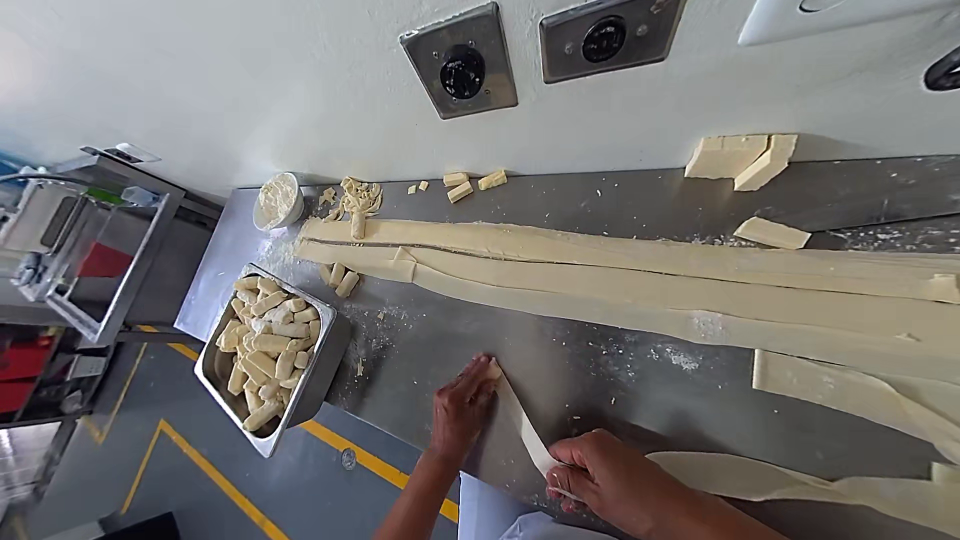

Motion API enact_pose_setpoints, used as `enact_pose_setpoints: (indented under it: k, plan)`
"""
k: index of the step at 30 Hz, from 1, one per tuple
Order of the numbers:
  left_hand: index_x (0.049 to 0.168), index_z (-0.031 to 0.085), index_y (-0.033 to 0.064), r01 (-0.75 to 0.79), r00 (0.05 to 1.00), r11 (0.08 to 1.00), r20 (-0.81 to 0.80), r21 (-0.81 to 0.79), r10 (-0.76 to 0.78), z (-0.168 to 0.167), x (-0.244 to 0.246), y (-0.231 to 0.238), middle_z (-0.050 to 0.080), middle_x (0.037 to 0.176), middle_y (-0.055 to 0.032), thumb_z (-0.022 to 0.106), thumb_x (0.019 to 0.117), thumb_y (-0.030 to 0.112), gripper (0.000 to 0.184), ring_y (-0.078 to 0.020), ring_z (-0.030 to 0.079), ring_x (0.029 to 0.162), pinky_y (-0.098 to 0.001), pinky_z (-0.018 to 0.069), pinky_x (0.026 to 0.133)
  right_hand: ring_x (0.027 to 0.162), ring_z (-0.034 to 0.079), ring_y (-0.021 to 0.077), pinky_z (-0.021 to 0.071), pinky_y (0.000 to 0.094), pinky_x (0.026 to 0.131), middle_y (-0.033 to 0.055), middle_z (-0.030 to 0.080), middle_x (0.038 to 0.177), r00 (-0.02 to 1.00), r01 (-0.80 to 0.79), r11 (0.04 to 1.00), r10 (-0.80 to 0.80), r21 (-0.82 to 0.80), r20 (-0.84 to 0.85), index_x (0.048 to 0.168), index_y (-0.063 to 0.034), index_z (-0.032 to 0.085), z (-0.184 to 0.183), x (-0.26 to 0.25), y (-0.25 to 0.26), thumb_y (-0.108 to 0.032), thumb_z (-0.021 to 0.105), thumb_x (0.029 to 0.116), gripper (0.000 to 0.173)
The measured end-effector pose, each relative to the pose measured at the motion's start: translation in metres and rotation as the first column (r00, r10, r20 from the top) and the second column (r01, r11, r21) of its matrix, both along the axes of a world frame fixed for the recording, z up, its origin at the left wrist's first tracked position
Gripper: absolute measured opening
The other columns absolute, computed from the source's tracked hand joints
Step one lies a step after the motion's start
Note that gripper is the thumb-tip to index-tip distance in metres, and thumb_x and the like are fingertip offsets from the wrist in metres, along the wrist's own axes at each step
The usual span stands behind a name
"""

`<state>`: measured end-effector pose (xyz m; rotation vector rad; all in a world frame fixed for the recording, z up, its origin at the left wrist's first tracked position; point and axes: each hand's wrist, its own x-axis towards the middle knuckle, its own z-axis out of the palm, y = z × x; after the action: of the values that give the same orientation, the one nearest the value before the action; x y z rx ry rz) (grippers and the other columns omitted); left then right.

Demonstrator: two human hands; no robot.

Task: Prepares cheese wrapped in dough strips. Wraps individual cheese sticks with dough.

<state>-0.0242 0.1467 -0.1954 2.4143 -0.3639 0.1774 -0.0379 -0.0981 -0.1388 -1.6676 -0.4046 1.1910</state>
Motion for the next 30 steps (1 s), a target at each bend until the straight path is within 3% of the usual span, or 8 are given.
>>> enact_pose_setpoints:
  k: [2, 5, 10, 14, 18, 22, 25, 30]
  plan:
    - [0.116, 0.071, -0.0121, 0.026, 1.000, 1.000, -0.009, 0.010, -0.026, -0.006, 0.003, -0.004, 0.070, 0.121, -0.0260, 0.066, 0.0904, 0.007, 0.033, -0.0413, 0.068, 0.117, -0.0533, 0.0513, 0.104, 0.083, 0.069, 0.0221, 0.0535, 0.0404, 0.080, 0.0148, 0.071, 0.090, 0.999, -0.028, 1.000, 0.027, 0.007, 0.045, 0.098, 0.0038, 0.066, 0.002, -0.001, 0.001, -0.023, 0.051, 0.1084, 0.032]
    - [0.110, 0.075, -0.0088, -0.012, 0.999, 0.999, 0.042, 0.049, 0.010, -0.006, 0.004, -0.014, 0.073, 0.114, -0.0245, 0.065, 0.0887, 0.000, 0.025, -0.0402, 0.071, 0.109, -0.0512, 0.0567, 0.096, 0.081, 0.066, 0.0259, 0.0504, 0.0432, 0.076, 0.0174, 0.068, 0.086, 0.990, -0.097, 0.995, 0.096, 0.004, 0.099, 0.097, 0.0054, 0.065, 0.004, -0.005, 0.001, -0.021, 0.051, 0.1083, 0.032]
    - [0.115, 0.072, -0.0101, 0.103, 0.995, 0.993, -0.001, 0.056, -0.103, -0.001, -0.007, -0.019, 0.069, 0.123, -0.0256, 0.054, 0.0925, -0.005, 0.029, -0.0418, 0.067, 0.117, -0.0513, 0.0531, 0.102, 0.081, 0.067, 0.0248, 0.0502, 0.0417, 0.076, 0.0172, 0.069, 0.087, 0.990, -0.105, 0.994, 0.105, -0.004, 0.092, 0.093, 0.0057, 0.064, 0.007, -0.008, -0.002, -0.022, 0.052, 0.1080, 0.034]
    - [0.117, 0.069, -0.0143, 0.034, 0.999, 0.999, 0.037, 0.001, -0.034, -0.009, -0.002, -0.020, 0.071, 0.119, -0.0272, 0.064, 0.0905, 0.007, 0.034, -0.0425, 0.069, 0.113, -0.0539, 0.0528, 0.102, 0.084, 0.068, 0.0251, 0.0505, 0.0419, 0.079, 0.0176, 0.070, 0.089, 0.992, -0.090, 0.996, 0.090, -0.003, 0.086, 0.095, 0.0059, 0.064, 0.008, -0.009, 0.000, -0.022, 0.052, 0.1082, 0.033]
    - [0.107, 0.075, -0.0093, -0.011, 0.997, 1.000, 0.072, -0.009, 0.011, -0.008, 0.000, -0.032, 0.073, 0.113, -0.0256, 0.062, 0.0882, -0.004, 0.024, -0.0422, 0.071, 0.109, -0.0516, 0.0555, 0.099, 0.079, 0.065, 0.0298, 0.0479, 0.0463, 0.074, 0.0194, 0.066, 0.083, 0.981, -0.150, 0.989, 0.151, -0.016, 0.123, 0.093, 0.0059, 0.063, 0.007, -0.011, -0.002, -0.026, 0.053, 0.1080, 0.037]
    - [0.111, 0.074, -0.0087, 0.106, 0.992, 0.993, 0.058, 0.042, -0.109, -0.003, -0.008, -0.029, 0.071, 0.119, -0.0242, 0.054, 0.0901, -0.007, 0.030, -0.0409, 0.069, 0.114, -0.0506, 0.0543, 0.101, 0.075, 0.060, 0.0303, 0.0450, 0.0466, 0.070, 0.0186, 0.061, 0.078, 0.973, -0.176, 0.984, 0.179, -0.028, 0.145, 0.091, 0.0057, 0.061, 0.007, -0.012, -0.005, -0.026, 0.054, 0.1074, 0.037]
    - [0.117, 0.069, -0.0152, 0.030, 0.998, 1.000, 0.049, -0.006, -0.030, -0.009, -0.004, -0.023, 0.070, 0.119, -0.0285, 0.064, 0.0903, 0.005, 0.033, -0.0425, 0.069, 0.113, -0.0525, 0.0535, 0.101, 0.078, 0.063, 0.0302, 0.0463, 0.0467, 0.072, 0.0193, 0.064, 0.081, 0.976, -0.172, 0.985, 0.172, -0.013, 0.132, 0.093, 0.0061, 0.062, 0.007, -0.013, -0.002, -0.025, 0.054, 0.1075, 0.036]
    - [0.105, 0.076, -0.0082, -0.004, 0.996, 0.999, 0.090, -0.052, 0.009, -0.011, -0.004, -0.034, 0.073, 0.114, -0.0252, 0.060, 0.0887, -0.006, 0.023, -0.0433, 0.070, 0.111, -0.0538, 0.0536, 0.101, 0.076, 0.062, 0.0316, 0.0459, 0.0484, 0.070, 0.0194, 0.063, 0.079, 0.975, -0.156, 0.988, 0.156, -0.009, 0.159, 0.092, 0.0054, 0.062, 0.005, -0.015, -0.005, -0.026, 0.055, 0.1069, 0.036]
